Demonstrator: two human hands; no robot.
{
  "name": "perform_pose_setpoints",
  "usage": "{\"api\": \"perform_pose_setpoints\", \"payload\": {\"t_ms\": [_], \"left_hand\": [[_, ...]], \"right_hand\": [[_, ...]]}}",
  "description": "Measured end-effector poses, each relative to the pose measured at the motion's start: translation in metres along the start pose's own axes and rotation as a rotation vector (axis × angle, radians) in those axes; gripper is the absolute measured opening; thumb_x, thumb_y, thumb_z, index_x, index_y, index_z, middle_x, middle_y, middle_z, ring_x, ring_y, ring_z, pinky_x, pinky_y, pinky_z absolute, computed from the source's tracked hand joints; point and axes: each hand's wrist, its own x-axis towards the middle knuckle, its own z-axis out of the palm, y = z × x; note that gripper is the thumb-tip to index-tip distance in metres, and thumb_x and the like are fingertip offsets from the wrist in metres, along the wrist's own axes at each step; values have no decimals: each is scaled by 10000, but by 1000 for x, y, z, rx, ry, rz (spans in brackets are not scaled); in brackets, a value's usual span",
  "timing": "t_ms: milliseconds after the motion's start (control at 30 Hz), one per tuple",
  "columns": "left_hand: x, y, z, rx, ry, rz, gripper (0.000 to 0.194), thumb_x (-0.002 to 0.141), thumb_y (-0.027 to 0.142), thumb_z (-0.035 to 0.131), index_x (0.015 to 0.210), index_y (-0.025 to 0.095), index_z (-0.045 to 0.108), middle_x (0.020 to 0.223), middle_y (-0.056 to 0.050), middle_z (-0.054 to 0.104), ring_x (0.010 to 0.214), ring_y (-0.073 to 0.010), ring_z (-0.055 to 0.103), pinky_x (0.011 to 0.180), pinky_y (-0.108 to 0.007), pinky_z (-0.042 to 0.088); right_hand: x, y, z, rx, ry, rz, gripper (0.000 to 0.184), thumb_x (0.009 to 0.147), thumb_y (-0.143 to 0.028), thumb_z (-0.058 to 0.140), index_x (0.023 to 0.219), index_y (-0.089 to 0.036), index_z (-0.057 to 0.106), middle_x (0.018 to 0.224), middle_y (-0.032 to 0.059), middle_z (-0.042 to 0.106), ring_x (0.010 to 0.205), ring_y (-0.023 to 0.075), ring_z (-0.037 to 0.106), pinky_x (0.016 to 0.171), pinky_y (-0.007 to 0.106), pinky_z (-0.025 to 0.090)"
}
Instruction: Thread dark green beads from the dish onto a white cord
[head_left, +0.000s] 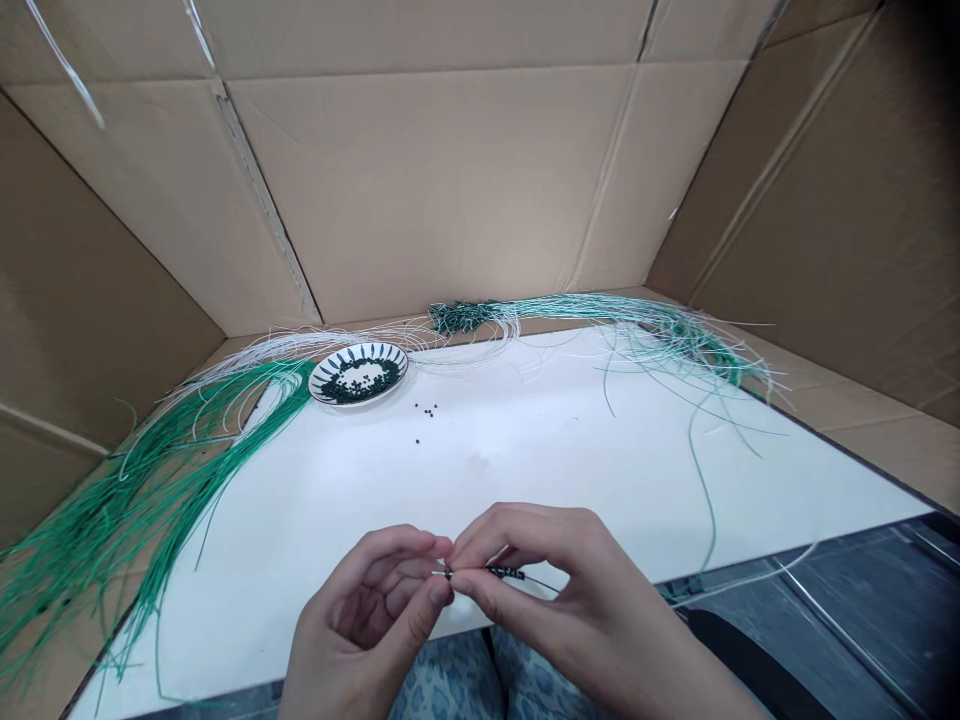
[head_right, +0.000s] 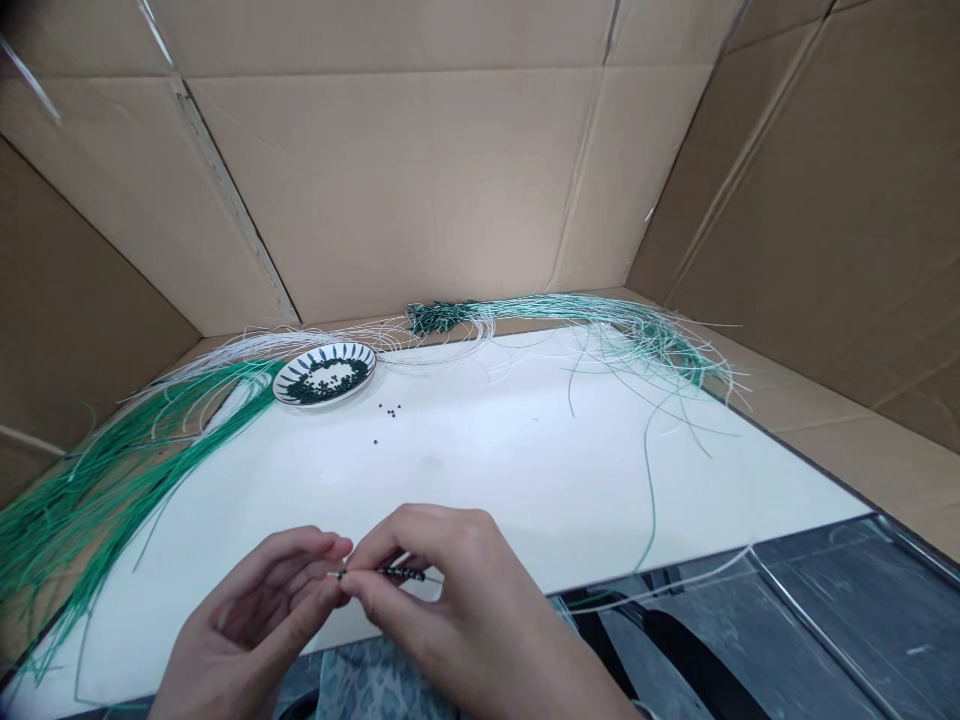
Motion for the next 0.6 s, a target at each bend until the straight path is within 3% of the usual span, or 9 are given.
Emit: {"api": "perform_pose_setpoints", "payload": {"t_ms": [133,300,433,600], "left_hand": [[2,1,3,-150,27,-34,370,397,356,1032,664,233,807,644,16,806,495,-69,686,541,-67,552],[0,5,8,-300,134,-73,423,314,295,1048,663,239,816,654,24,820,549,-115,762,551,-83,592],[-1,5,9,-348,177,-45,438,291,276,1050,663,250,821,667,38,832,621,-150,800,609,-102,619],[-3,4,7,-334,176,1,423,317,282,1047,675,263,822,675,48,838,660,-176,814,619,-114,628]], "right_hand": [[0,4,3,199,39,125,131,880,-255,695,766,-196,721,868,38,793,810,183,704,733,284,525],[-5,1,5,314,52,151,128,841,-255,710,729,-205,671,993,55,793,860,195,706,762,321,534],[-5,-1,11,223,94,83,122,818,-163,682,709,-210,652,932,15,792,826,156,701,742,262,528],[-3,0,19,121,118,-99,140,802,-86,659,725,-203,651,811,-15,766,754,122,691,708,200,528]]}}
